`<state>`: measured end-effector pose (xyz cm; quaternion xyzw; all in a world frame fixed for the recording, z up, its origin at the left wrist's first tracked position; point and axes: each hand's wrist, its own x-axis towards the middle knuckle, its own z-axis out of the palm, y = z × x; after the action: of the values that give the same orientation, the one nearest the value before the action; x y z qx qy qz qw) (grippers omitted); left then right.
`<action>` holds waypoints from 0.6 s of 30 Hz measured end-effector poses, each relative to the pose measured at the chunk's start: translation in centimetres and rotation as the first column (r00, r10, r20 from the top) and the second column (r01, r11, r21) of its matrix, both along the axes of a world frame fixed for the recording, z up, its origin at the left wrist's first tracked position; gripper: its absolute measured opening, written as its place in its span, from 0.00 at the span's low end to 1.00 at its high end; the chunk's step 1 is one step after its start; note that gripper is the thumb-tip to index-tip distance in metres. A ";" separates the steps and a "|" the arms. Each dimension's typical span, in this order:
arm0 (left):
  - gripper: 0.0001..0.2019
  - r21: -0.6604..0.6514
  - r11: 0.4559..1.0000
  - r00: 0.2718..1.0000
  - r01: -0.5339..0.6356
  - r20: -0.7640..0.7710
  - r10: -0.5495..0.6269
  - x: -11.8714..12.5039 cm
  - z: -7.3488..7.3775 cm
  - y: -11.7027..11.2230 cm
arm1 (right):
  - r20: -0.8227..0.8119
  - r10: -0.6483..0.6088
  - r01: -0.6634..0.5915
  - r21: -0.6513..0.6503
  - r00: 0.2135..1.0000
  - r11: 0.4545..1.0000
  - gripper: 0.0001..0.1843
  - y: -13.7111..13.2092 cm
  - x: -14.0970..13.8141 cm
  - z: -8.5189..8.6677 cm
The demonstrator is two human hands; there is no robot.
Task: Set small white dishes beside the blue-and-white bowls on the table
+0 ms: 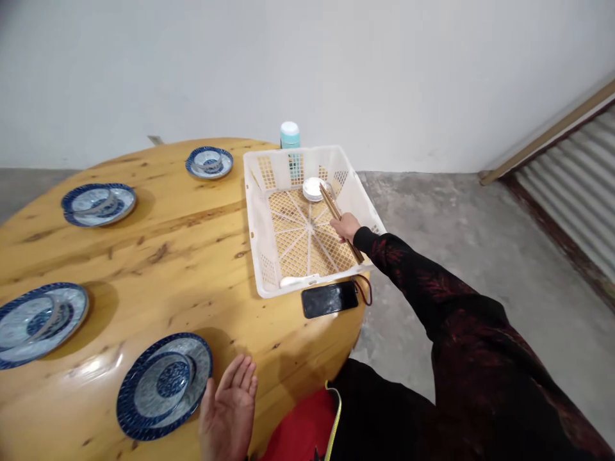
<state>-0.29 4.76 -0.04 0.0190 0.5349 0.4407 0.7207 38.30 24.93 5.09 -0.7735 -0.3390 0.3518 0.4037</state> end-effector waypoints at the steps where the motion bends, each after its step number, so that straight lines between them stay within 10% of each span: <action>1: 0.21 -0.014 1.000 1.000 -0.014 0.005 0.014 0.0 -0.3 -0.4 | 0.019 -0.008 0.010 -0.095 1.000 0.995 0.15 0.3 0.5 -1.3; 7: 0.19 0.009 0.998 0.997 -0.059 0.041 0.058 1.0 -1.2 -1.0 | 0.135 0.088 -0.026 -0.401 0.987 0.916 0.14 1.9 2.0 -5.8; 18: 0.19 -0.009 0.989 0.987 -0.150 0.052 0.150 1.2 -1.3 -0.9 | 0.405 0.343 -0.032 -0.606 0.847 0.795 0.12 2.0 2.9 -7.4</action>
<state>0.93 3.87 -1.30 -0.0347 0.5167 0.4926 0.6994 41.17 26.89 -2.34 -0.8832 -0.3856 0.2668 0.0106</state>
